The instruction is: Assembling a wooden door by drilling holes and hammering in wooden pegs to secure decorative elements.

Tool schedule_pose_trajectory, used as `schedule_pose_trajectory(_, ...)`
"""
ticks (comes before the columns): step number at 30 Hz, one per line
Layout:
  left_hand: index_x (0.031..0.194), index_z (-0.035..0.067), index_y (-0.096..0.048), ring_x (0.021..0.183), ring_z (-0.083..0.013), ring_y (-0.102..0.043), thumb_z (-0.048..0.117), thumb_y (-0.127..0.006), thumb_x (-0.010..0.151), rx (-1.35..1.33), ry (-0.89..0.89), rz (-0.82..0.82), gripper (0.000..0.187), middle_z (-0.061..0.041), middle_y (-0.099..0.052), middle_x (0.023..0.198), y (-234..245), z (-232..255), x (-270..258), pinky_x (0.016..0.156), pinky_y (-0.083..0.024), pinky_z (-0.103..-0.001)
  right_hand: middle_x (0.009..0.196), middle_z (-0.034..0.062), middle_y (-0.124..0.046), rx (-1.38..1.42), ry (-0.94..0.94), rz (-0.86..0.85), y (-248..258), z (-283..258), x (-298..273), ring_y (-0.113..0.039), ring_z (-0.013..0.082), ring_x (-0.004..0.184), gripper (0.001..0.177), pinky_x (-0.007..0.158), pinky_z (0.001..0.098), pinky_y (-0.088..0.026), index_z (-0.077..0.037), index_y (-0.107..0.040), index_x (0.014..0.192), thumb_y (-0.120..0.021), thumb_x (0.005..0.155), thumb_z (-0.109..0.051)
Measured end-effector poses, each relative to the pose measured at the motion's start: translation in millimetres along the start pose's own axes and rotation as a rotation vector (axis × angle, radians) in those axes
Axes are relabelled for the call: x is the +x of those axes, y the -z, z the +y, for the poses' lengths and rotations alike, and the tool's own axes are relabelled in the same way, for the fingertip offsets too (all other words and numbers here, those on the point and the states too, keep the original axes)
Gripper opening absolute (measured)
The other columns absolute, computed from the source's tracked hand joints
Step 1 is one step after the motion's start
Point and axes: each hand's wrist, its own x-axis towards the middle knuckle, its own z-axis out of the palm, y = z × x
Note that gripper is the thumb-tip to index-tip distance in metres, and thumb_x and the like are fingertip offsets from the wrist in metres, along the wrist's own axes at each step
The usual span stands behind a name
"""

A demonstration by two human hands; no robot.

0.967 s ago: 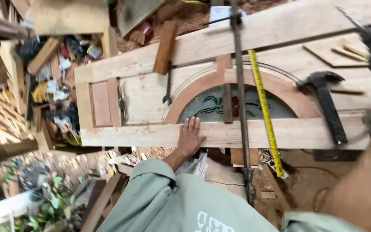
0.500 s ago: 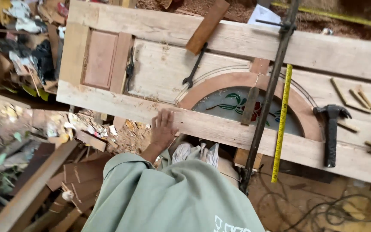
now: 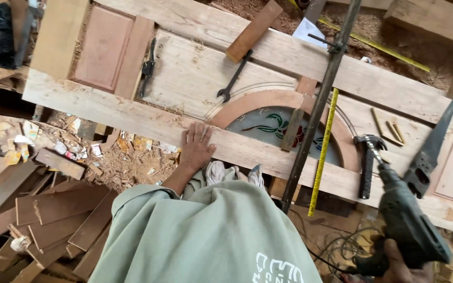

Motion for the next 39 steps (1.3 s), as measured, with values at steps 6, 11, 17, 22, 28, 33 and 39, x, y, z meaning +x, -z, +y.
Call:
schedule_pose_trajectory(6, 0.142, 0.022, -0.055, 0.142, -0.0444, -0.037, 0.049, -0.058, 0.093, -0.025, -0.047, 0.064, 0.056, -0.016, -0.047, 0.15, -9, -2, 5, 0.11, -0.034, -0.062, 0.099, 0.0233, -0.07, -0.128, -0.074, 0.034, -49, -38, -1, -0.067, 0.0278, 0.076, 0.042, 0.066, 0.0389, -0.055, 0.006, -0.061, 0.136, -0.073, 0.097, -0.005)
schedule_pose_trajectory(11, 0.096, 0.011, -0.068, 0.1, -0.0353, -0.054, 0.038, -0.067, 0.091, -0.082, -0.195, 0.026, 0.027, -0.013, -0.06, 0.1, 40, 12, 8, 0.079, -0.049, -0.049, 0.076, 0.0164, -0.068, -0.478, -0.145, 0.097, -76, -73, 2, -0.06, 0.0206, 0.066, 0.042, 0.06, 0.0366, -0.046, 0.002, -0.075, 0.11, -0.093, 0.074, -0.009)
schedule_pose_trajectory(17, 0.124, 0.014, -0.065, 0.112, -0.0223, -0.059, 0.062, -0.034, 0.102, -0.621, -0.005, -0.548, 0.061, -0.008, -0.063, 0.122, 167, 83, 20, 0.098, -0.051, -0.042, 0.115, 0.0293, -0.073, -1.074, -0.119, -0.207, -125, -119, 13, -0.065, 0.0461, 0.108, 0.068, 0.091, 0.0512, -0.049, -0.013, -0.064, 0.131, -0.086, 0.071, -0.036)
schedule_pose_trajectory(22, 0.147, 0.014, -0.036, 0.121, -0.0321, -0.054, 0.079, -0.02, 0.094, -1.042, -0.374, 0.12, 0.086, -0.017, -0.052, 0.137, 227, 142, 18, 0.112, -0.04, -0.058, 0.105, 0.0188, -0.079, -1.147, 0.193, -0.549, -183, -143, 8, -0.074, 0.0406, 0.094, 0.074, 0.082, 0.051, -0.059, -0.018, -0.059, 0.138, -0.083, 0.07, -0.037)
schedule_pose_trajectory(28, 0.117, 0.002, -0.056, 0.096, -0.0329, -0.066, 0.068, -0.039, 0.097, -1.152, -0.16, 0.663, 0.071, -0.018, -0.066, 0.104, 257, 137, 31, 0.092, -0.05, -0.053, 0.09, 0.0232, -0.077, -1.189, 0.428, -0.666, -231, -142, 6, -0.072, 0.0505, 0.081, 0.077, 0.067, 0.0582, -0.055, -0.023, -0.05, 0.144, -0.07, 0.071, -0.033)
schedule_pose_trajectory(33, 0.108, 0.004, -0.06, 0.093, -0.0329, -0.069, 0.062, -0.043, 0.099, -1.156, -0.07, 0.715, 0.061, -0.015, -0.068, 0.102, 249, 116, 35, 0.09, -0.048, -0.05, 0.085, 0.0169, -0.079, -1.218, 0.378, -0.741, -265, -155, -4, -0.074, 0.0406, 0.067, 0.076, 0.061, 0.0544, -0.059, -0.017, -0.045, 0.146, -0.063, 0.073, -0.033)
schedule_pose_trajectory(39, 0.106, 0.006, -0.061, 0.092, -0.0305, -0.069, 0.061, -0.045, 0.098, -1.138, -0.026, 0.738, 0.057, -0.012, -0.068, 0.101, 236, 104, 41, 0.092, -0.047, -0.048, 0.086, 0.0157, -0.078, -1.134, 0.449, -0.818, -281, -148, -1, -0.074, 0.0352, 0.063, 0.074, 0.055, 0.0471, -0.059, -0.012, -0.044, 0.145, -0.061, 0.076, -0.031)
